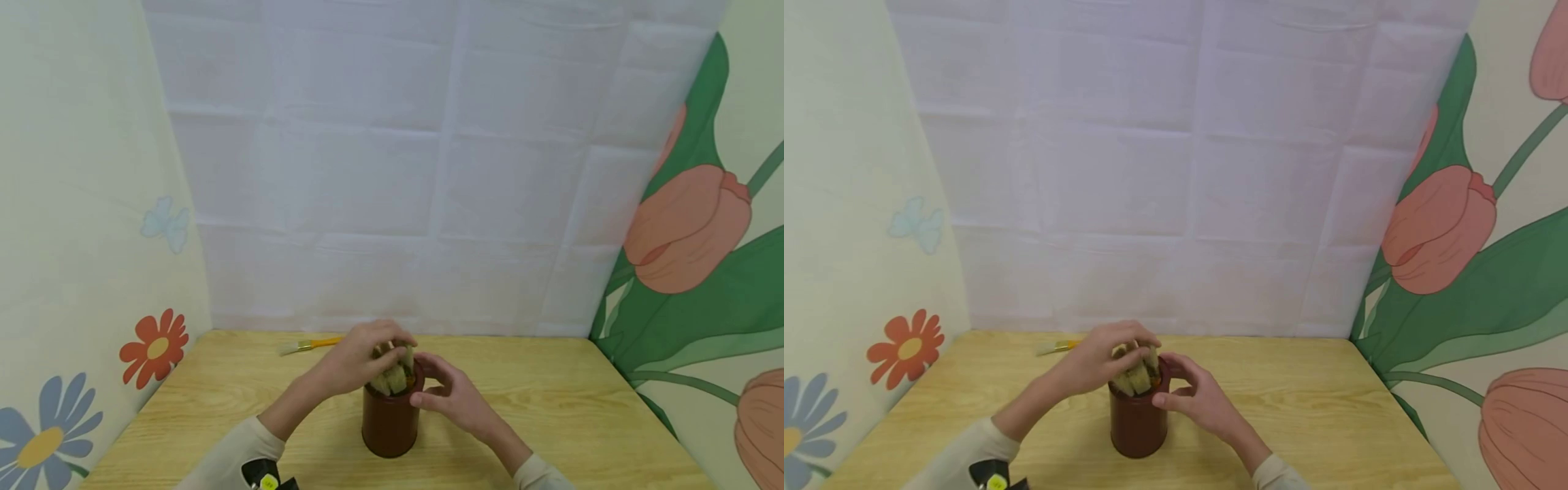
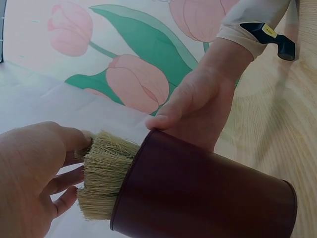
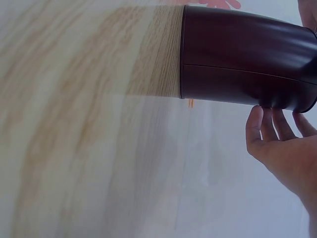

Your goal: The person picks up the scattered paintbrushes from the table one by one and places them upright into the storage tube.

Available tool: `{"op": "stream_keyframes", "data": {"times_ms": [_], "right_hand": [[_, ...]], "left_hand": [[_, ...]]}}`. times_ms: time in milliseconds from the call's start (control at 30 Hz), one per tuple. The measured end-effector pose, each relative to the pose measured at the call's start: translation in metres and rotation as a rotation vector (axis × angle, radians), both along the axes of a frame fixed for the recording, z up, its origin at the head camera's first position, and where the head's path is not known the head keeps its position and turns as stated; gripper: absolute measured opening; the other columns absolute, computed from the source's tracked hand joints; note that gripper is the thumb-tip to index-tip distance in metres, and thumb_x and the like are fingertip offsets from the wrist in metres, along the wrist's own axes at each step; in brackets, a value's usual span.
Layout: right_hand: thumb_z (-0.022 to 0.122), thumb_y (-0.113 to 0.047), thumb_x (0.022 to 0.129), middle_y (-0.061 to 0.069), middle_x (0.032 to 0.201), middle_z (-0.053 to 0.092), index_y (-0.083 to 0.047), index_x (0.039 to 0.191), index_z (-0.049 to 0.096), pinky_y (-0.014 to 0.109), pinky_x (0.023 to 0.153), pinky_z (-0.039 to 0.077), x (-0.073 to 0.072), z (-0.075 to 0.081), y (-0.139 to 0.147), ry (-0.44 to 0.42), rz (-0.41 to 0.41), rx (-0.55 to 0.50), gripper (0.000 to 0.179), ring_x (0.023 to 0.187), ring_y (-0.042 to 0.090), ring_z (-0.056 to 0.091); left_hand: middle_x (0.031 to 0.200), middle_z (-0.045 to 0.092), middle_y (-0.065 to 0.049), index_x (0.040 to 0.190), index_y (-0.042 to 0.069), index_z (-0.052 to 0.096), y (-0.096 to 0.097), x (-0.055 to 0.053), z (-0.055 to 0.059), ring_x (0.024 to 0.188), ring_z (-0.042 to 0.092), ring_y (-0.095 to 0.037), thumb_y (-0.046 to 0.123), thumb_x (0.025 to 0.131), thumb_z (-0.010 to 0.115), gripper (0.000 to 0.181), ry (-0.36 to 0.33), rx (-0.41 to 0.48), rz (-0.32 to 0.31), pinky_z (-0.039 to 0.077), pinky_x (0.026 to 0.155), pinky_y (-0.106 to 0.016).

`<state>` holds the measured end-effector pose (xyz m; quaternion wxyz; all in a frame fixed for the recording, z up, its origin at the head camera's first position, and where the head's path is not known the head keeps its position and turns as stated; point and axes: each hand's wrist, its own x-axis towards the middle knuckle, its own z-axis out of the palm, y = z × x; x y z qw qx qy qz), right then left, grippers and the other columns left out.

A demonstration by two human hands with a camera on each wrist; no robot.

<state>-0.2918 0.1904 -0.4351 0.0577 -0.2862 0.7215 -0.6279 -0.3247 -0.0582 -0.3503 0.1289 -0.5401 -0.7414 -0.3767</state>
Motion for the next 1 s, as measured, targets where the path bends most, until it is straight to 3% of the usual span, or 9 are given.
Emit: {"op": "stream_keyframes", "data": {"times_ms": [167, 400, 500, 633, 733, 800, 1000], "right_hand": [[0.069, -0.017, 0.101, 0.010, 0.149, 0.047, -0.015, 0.155, 0.041, 0.044, 0.098, 0.050, 0.000, 0.000, 0.000, 0.022, -0.003, 0.002, 0.061, 0.133, 0.030, 0.047], [0.069, -0.019, 0.101, 0.007, 0.151, 0.046, -0.019, 0.155, 0.041, 0.044, 0.098, 0.049, 0.001, 0.001, 0.000, -0.017, -0.011, 0.008, 0.061, 0.134, 0.028, 0.046], [0.069, -0.020, 0.101, 0.006, 0.152, 0.044, -0.020, 0.156, 0.040, 0.044, 0.098, 0.049, 0.002, 0.002, 0.000, -0.036, -0.014, 0.007, 0.062, 0.134, 0.027, 0.046], [0.069, -0.020, 0.101, 0.006, 0.152, 0.044, -0.020, 0.156, 0.040, 0.044, 0.099, 0.049, 0.002, 0.002, -0.001, -0.038, -0.014, 0.006, 0.062, 0.134, 0.027, 0.046], [0.069, -0.019, 0.101, 0.004, 0.152, 0.046, -0.022, 0.155, 0.042, 0.044, 0.099, 0.049, 0.002, 0.002, -0.001, -0.035, -0.018, 0.005, 0.060, 0.134, 0.026, 0.046], [0.069, -0.019, 0.101, 0.003, 0.151, 0.046, -0.022, 0.154, 0.043, 0.044, 0.098, 0.049, 0.001, 0.002, -0.001, -0.036, -0.028, 0.007, 0.059, 0.134, 0.025, 0.047], [0.070, -0.020, 0.100, 0.006, 0.150, 0.048, -0.020, 0.154, 0.044, 0.045, 0.098, 0.049, 0.001, 0.002, -0.001, -0.036, -0.045, 0.014, 0.060, 0.132, 0.027, 0.048]], "left_hand": [[0.119, 0.067, 0.001, 0.125, 0.016, 0.069, 0.000, 0.000, 0.001, 0.105, 0.061, -0.008, 0.013, 0.105, 0.061, 0.022, -0.015, -0.058, 0.003, 0.054, 0.082, -0.028], [0.119, 0.067, 0.002, 0.129, 0.016, 0.070, -0.001, 0.001, 0.003, 0.107, 0.061, -0.009, 0.018, 0.106, 0.059, 0.025, 0.043, -0.137, 0.054, 0.053, 0.084, -0.030], [0.128, 0.065, 0.004, 0.137, 0.017, 0.066, -0.003, 0.001, 0.004, 0.108, 0.061, -0.010, 0.024, 0.108, 0.057, 0.031, 0.018, -0.151, 0.067, 0.053, 0.088, -0.034], [0.139, 0.059, 0.005, 0.143, 0.022, 0.060, -0.012, -0.003, 0.006, 0.122, 0.056, -0.014, 0.032, 0.109, 0.053, 0.036, -0.052, -0.120, 0.095, 0.048, 0.098, -0.045], [0.140, 0.058, 0.006, 0.141, 0.025, 0.061, -0.022, -0.010, 0.007, 0.131, 0.050, -0.015, 0.037, 0.109, 0.051, 0.036, -0.091, -0.087, 0.157, 0.044, 0.103, -0.049], [0.138, 0.060, 0.007, 0.140, 0.025, 0.062, -0.030, -0.017, 0.005, 0.127, 0.053, -0.015, 0.039, 0.108, 0.052, 0.036, -0.119, -0.066, 0.203, 0.045, 0.101, -0.049], [0.129, 0.065, 0.004, 0.139, 0.020, 0.063, -0.061, -0.052, -0.015, 0.112, 0.061, -0.016, 0.034, 0.108, 0.054, 0.035, -0.151, -0.042, 0.321, 0.049, 0.093, -0.056]]}}
